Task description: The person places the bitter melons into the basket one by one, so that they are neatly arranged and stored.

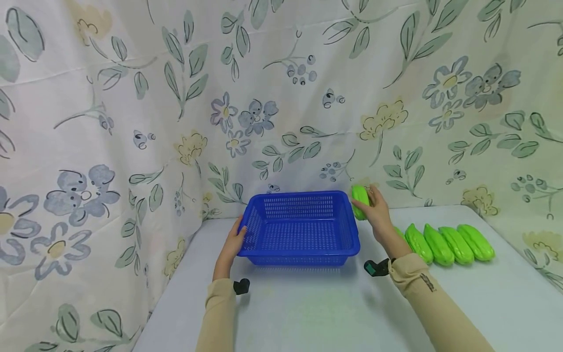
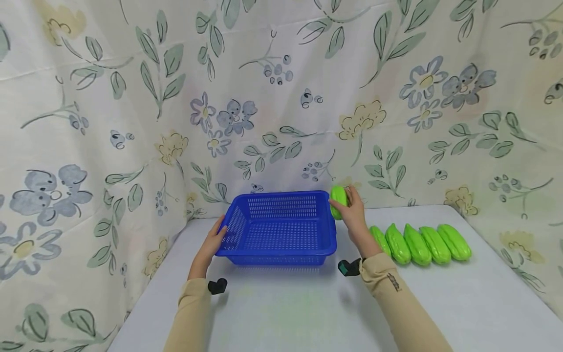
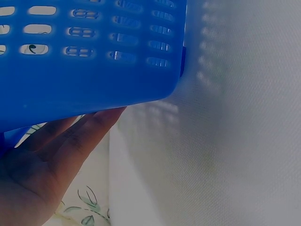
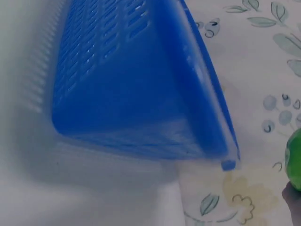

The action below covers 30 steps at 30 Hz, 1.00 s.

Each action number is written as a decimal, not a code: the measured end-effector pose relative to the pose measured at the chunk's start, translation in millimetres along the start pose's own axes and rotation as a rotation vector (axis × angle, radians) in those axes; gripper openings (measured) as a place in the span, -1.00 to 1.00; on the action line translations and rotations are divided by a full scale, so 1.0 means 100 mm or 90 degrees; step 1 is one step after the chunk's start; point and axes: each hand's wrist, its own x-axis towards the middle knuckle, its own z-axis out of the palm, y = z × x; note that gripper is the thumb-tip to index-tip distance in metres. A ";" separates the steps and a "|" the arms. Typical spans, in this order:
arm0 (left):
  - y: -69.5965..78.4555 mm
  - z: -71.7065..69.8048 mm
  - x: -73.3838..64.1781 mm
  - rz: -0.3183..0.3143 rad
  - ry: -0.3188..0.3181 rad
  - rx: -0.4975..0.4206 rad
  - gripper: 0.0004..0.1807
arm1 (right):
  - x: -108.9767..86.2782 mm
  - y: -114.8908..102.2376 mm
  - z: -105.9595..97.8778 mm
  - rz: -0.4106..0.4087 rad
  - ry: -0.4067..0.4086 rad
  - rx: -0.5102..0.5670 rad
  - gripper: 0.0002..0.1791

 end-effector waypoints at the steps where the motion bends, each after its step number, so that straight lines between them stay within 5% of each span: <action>1: 0.00 0.00 0.00 -0.001 0.001 0.000 -0.39 | 0.00 -0.02 0.02 -0.001 -0.001 -0.001 0.00; 30: 0.01 0.01 -0.03 -0.013 0.009 -0.002 -0.39 | 0.05 -0.32 0.64 -0.016 -0.085 0.075 -0.02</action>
